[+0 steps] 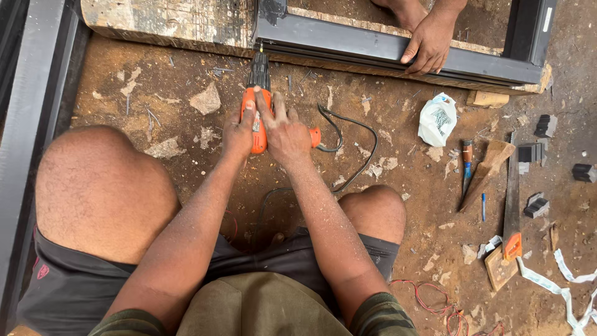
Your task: The person uses an orange corded drill to drive screws into a dark grey window frame resting on wooden blocks. Another person assists by holding the frame steady. The camera wearer repeatedly picks screws from a white plastic bag and fastens them into the frame.
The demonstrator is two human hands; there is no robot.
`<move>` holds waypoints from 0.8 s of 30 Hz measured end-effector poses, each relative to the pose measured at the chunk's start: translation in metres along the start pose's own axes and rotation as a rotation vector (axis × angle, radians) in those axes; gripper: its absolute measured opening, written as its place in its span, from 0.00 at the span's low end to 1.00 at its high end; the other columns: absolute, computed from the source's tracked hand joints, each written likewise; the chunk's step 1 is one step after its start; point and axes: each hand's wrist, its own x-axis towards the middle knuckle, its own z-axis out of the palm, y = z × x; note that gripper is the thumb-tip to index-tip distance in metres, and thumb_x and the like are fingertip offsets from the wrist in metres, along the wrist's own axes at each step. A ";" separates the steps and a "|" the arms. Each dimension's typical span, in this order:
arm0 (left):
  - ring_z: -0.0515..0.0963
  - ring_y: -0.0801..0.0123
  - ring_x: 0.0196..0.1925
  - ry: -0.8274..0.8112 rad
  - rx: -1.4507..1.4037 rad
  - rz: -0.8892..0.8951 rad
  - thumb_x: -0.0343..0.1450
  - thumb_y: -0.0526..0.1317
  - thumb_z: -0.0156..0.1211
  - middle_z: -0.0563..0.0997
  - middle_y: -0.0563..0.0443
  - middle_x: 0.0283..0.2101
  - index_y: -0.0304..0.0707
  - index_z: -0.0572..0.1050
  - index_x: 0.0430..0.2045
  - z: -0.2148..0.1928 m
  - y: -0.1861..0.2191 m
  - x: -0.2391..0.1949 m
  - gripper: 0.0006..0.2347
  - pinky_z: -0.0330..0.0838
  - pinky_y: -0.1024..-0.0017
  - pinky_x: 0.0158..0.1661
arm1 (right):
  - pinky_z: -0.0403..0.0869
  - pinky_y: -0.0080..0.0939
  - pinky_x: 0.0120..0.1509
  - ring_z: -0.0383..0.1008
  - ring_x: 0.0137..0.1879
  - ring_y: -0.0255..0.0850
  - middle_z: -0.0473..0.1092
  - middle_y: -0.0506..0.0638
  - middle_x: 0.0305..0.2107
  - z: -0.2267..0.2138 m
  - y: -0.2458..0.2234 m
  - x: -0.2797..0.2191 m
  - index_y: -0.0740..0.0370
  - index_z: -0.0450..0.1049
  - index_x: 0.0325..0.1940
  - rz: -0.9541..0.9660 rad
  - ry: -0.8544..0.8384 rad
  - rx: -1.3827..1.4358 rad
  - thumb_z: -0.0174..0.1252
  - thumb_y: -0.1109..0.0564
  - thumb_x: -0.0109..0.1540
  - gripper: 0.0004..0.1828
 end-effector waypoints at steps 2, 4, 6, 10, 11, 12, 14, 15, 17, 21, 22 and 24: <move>0.78 0.61 0.60 0.014 0.036 0.064 0.76 0.55 0.46 0.73 0.41 0.62 0.42 0.63 0.68 0.000 0.000 -0.002 0.27 0.77 0.62 0.56 | 0.83 0.48 0.38 0.78 0.51 0.56 0.61 0.67 0.66 0.003 -0.001 -0.001 0.48 0.45 0.80 0.000 0.033 0.041 0.63 0.61 0.57 0.51; 0.79 0.59 0.60 0.022 0.064 0.077 0.76 0.56 0.47 0.75 0.39 0.61 0.42 0.65 0.68 0.001 -0.003 -0.007 0.27 0.77 0.61 0.57 | 0.84 0.49 0.41 0.78 0.53 0.57 0.61 0.66 0.66 0.007 -0.001 -0.006 0.48 0.45 0.81 -0.006 0.087 0.054 0.63 0.61 0.57 0.52; 0.83 0.57 0.58 0.026 0.080 0.045 0.77 0.56 0.48 0.80 0.37 0.58 0.40 0.69 0.65 0.004 -0.009 -0.010 0.26 0.80 0.59 0.56 | 0.84 0.49 0.46 0.78 0.55 0.57 0.61 0.65 0.67 0.011 0.000 -0.012 0.48 0.44 0.82 -0.023 0.170 0.037 0.64 0.61 0.58 0.53; 0.78 0.60 0.59 0.051 0.108 0.117 0.77 0.56 0.48 0.75 0.40 0.60 0.41 0.66 0.67 0.009 -0.015 -0.011 0.26 0.75 0.60 0.57 | 0.83 0.50 0.40 0.77 0.55 0.59 0.60 0.66 0.66 0.016 0.003 -0.016 0.47 0.44 0.79 0.034 0.050 0.089 0.65 0.58 0.57 0.52; 0.79 0.60 0.58 0.052 0.101 0.139 0.76 0.56 0.49 0.76 0.40 0.59 0.40 0.66 0.66 0.012 -0.015 -0.011 0.26 0.76 0.61 0.57 | 0.83 0.50 0.41 0.77 0.55 0.59 0.60 0.66 0.67 0.016 0.004 -0.017 0.47 0.44 0.79 0.032 0.068 0.074 0.64 0.58 0.57 0.52; 0.81 0.61 0.58 0.054 0.094 0.161 0.76 0.56 0.50 0.77 0.40 0.58 0.39 0.67 0.65 0.014 -0.015 -0.011 0.26 0.77 0.61 0.57 | 0.83 0.50 0.42 0.77 0.56 0.59 0.60 0.66 0.67 0.014 0.006 -0.018 0.48 0.43 0.80 0.030 0.086 0.059 0.64 0.58 0.58 0.51; 0.80 0.61 0.56 0.048 0.128 0.153 0.76 0.56 0.50 0.77 0.40 0.57 0.40 0.66 0.66 0.016 -0.016 -0.012 0.27 0.76 0.62 0.56 | 0.83 0.49 0.43 0.76 0.56 0.59 0.60 0.65 0.67 0.013 0.007 -0.021 0.48 0.44 0.80 0.039 0.097 0.065 0.64 0.59 0.58 0.52; 0.80 0.62 0.55 0.045 0.146 0.147 0.76 0.56 0.50 0.77 0.41 0.56 0.41 0.66 0.67 0.016 -0.017 -0.013 0.27 0.76 0.62 0.56 | 0.83 0.49 0.43 0.76 0.57 0.59 0.59 0.65 0.67 0.012 0.007 -0.022 0.48 0.44 0.81 0.044 0.102 0.070 0.64 0.59 0.58 0.52; 0.81 0.62 0.54 0.042 0.100 0.147 0.76 0.56 0.50 0.79 0.40 0.55 0.38 0.66 0.66 0.018 -0.018 -0.014 0.27 0.77 0.62 0.54 | 0.83 0.50 0.43 0.76 0.56 0.58 0.59 0.64 0.67 0.011 0.007 -0.024 0.48 0.44 0.80 0.067 0.052 0.103 0.64 0.59 0.57 0.52; 0.82 0.63 0.52 0.026 0.095 0.173 0.76 0.57 0.51 0.81 0.40 0.52 0.36 0.70 0.63 0.021 -0.019 -0.016 0.27 0.77 0.63 0.52 | 0.82 0.49 0.47 0.77 0.56 0.58 0.60 0.64 0.66 0.010 0.009 -0.028 0.49 0.45 0.81 0.050 0.106 0.104 0.63 0.59 0.58 0.51; 0.82 0.63 0.53 0.027 0.095 0.178 0.76 0.57 0.52 0.80 0.41 0.53 0.36 0.69 0.63 0.022 -0.018 -0.017 0.27 0.77 0.64 0.52 | 0.82 0.49 0.47 0.77 0.56 0.57 0.60 0.63 0.67 0.010 0.010 -0.029 0.49 0.45 0.80 0.061 0.106 0.108 0.63 0.59 0.58 0.50; 0.81 0.64 0.53 0.037 0.091 0.191 0.75 0.56 0.52 0.80 0.41 0.53 0.37 0.68 0.64 0.022 -0.017 -0.018 0.27 0.77 0.64 0.53 | 0.82 0.49 0.46 0.77 0.56 0.56 0.60 0.63 0.67 0.009 0.010 -0.029 0.48 0.46 0.79 0.075 0.106 0.117 0.63 0.58 0.57 0.50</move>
